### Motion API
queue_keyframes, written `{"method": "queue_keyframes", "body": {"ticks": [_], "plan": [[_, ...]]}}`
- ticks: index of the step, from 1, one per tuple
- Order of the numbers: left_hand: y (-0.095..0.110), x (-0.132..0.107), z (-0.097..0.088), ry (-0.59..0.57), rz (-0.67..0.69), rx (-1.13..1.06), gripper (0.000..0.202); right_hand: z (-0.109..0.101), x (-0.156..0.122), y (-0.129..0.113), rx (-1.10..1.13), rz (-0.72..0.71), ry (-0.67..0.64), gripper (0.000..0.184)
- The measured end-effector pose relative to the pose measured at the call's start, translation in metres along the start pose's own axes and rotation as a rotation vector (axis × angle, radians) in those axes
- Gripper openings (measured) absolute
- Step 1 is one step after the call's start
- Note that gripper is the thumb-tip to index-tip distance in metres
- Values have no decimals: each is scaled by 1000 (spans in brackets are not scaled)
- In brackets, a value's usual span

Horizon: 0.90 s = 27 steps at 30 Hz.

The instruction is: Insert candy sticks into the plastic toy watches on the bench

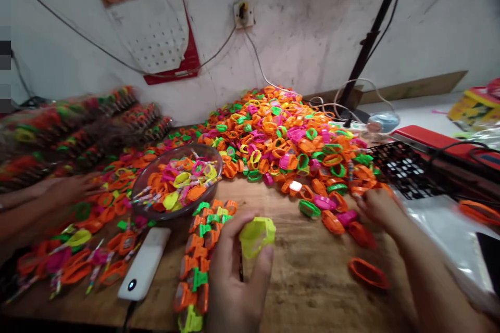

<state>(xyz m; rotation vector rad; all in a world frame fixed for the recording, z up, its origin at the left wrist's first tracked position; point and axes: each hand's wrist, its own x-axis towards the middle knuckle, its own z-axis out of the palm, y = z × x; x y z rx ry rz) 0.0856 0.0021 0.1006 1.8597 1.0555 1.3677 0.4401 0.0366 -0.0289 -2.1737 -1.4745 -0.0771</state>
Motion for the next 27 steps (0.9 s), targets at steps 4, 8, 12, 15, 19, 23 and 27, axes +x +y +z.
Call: {"method": "queue_keyframes", "body": {"ticks": [4, 8, 12, 15, 19, 23, 27], "plan": [[13, 4, -41, -44, 145, 240, 19, -48, -48, -81, 531, -84, 23, 23], [14, 9, -54, -49, 185, 303, 13, -92, -96, -192, 834, -455, 25, 27], [12, 7, -57, -46, 222, 341, 6, -98, -107, -242, 883, -508, 96, 27], [9, 5, -59, -70, 250, 411, 7, -91, -104, -245, 879, -545, 63, 26], [8, 5, -59, -58, 277, 462, 6, -87, -104, -244, 851, -554, 87, 28], [10, 5, -58, -59, 278, 482, 6, -85, -105, -245, 759, -591, 140, 31], [10, 6, -57, -76, 220, 448, 7, -79, -104, -243, 503, -711, 143, 34]]}}
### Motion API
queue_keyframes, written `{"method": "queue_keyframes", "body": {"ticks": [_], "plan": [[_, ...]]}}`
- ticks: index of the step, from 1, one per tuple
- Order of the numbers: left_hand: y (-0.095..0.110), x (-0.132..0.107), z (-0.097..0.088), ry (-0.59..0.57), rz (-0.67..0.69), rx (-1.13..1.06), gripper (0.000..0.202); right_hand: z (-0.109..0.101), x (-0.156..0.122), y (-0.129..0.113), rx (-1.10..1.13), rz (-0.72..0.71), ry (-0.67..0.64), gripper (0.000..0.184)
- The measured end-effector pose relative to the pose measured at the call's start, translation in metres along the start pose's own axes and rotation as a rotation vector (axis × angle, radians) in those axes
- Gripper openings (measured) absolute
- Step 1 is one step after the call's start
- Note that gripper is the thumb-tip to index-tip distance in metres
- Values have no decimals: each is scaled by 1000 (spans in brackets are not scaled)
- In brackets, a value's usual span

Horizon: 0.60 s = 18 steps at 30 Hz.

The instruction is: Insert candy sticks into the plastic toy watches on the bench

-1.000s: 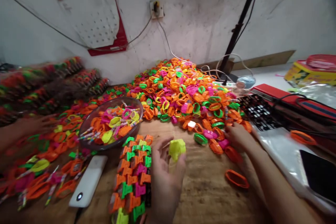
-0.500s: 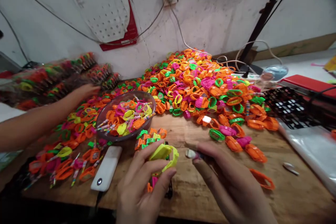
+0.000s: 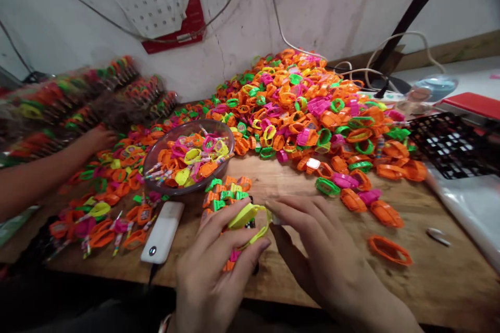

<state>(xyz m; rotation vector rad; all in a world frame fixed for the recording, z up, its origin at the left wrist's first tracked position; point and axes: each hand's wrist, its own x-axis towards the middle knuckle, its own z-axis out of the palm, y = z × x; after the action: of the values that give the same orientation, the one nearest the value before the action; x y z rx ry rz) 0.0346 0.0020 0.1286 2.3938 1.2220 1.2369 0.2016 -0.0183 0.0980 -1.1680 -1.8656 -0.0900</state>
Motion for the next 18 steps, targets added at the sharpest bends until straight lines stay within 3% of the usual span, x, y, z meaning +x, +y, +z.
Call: {"method": "queue_keyframes", "body": {"ticks": [7, 13, 15, 18], "plan": [[-9, -14, 13, -79, -86, 1, 8, 10, -8, 5, -417, -146, -108, 26], [-12, -46, 3, -176, 46, 128, 9, 28, -48, -1, -224, -202, -152, 29], [-9, -59, -1, -208, 129, 191, 10, 30, -62, -12, -158, -137, -167, 34], [-4, -79, -1, -162, 163, 297, 11, 29, -81, -30, -173, -12, -212, 41]]}}
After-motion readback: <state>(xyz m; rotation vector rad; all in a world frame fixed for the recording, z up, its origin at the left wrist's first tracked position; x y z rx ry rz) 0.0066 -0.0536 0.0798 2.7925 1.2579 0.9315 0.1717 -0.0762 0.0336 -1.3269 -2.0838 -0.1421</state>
